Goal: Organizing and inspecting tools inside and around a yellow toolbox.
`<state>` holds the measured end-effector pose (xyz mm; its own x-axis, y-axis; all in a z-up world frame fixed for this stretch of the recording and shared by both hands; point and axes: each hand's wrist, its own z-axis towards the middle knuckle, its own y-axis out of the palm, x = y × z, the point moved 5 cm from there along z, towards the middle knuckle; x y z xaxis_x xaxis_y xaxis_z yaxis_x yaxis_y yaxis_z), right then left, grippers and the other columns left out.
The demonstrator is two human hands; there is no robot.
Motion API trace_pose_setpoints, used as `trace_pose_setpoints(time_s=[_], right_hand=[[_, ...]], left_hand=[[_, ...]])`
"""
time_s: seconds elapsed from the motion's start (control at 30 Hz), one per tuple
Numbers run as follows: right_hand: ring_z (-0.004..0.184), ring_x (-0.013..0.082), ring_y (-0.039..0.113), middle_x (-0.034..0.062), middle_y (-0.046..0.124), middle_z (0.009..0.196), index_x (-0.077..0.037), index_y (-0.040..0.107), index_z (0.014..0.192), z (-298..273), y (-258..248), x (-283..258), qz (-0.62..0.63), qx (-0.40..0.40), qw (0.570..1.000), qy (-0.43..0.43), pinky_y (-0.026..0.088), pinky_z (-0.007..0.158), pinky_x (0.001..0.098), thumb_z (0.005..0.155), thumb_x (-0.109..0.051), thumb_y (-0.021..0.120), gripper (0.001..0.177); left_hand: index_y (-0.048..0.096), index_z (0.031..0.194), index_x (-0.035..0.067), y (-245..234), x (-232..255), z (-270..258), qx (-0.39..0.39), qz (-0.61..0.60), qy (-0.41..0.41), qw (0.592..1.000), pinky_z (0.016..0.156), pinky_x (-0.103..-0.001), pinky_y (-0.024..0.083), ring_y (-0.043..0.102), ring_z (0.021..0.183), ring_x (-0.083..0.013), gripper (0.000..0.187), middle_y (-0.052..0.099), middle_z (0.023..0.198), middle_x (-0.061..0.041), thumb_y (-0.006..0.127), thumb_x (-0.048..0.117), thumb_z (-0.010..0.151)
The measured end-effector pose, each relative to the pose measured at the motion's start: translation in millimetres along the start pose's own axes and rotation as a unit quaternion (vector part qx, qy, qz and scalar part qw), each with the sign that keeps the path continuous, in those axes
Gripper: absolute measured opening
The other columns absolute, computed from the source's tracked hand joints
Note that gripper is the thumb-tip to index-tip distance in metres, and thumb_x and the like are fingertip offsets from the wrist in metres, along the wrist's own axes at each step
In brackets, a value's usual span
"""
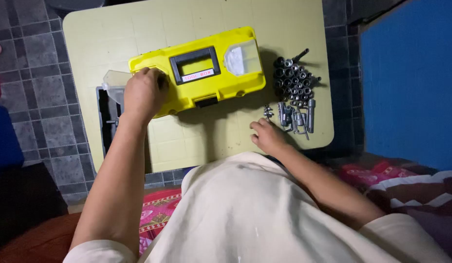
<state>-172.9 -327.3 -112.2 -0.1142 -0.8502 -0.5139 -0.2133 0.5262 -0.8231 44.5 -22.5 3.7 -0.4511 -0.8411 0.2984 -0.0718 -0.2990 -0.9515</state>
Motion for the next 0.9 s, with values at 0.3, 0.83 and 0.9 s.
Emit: trace_pose_setpoints(time_s=[0.3, 0.83, 0.9], right_hand=[[0.096, 0.0341, 0.064, 0.017, 0.061, 0.104, -0.007, 0.066, 0.111, -8.4, 68.0, 52.0, 0.058, -0.023, 0.997, -0.053, 0.055, 0.086, 0.0438, 0.083, 0.001, 0.065, 0.03], [0.091, 0.0381, 0.068, 0.0173, 0.069, 0.101, -0.006, 0.07, 0.112, 6.2, -11.7, 91.3, 0.083, 0.23, 0.966, 0.084, 0.056, 0.08, 0.0457, 0.08, 0.001, 0.073, 0.032], [0.089, 0.0338, 0.07, 0.0156, 0.07, 0.099, -0.007, 0.071, 0.112, -11.6, -5.3, 91.3, 0.105, 0.229, 0.963, 0.097, 0.057, 0.08, 0.0429, 0.082, -0.001, 0.073, 0.031]], left_hand=[[0.071, 0.109, 0.002, -21.3, 68.9, -41.2, 0.068, -0.256, -0.095, 0.96, 0.079, -0.037, 0.058, 0.074, 0.088, -0.0267, 0.029, 0.075, 0.101, -0.016, 0.079, 0.015, 0.085], [0.077, 0.094, 0.004, 277.8, 168.4, -54.6, -0.235, -0.391, -0.176, 0.872, 0.074, -0.037, 0.058, 0.074, 0.074, -0.0238, 0.027, 0.078, 0.087, -0.014, 0.076, 0.029, 0.084], [0.078, 0.095, 0.003, 284.2, 176.0, -47.0, -0.269, -0.331, -0.183, 0.886, 0.075, -0.039, 0.057, 0.073, 0.075, -0.0261, 0.029, 0.077, 0.087, -0.017, 0.076, 0.03, 0.086]])
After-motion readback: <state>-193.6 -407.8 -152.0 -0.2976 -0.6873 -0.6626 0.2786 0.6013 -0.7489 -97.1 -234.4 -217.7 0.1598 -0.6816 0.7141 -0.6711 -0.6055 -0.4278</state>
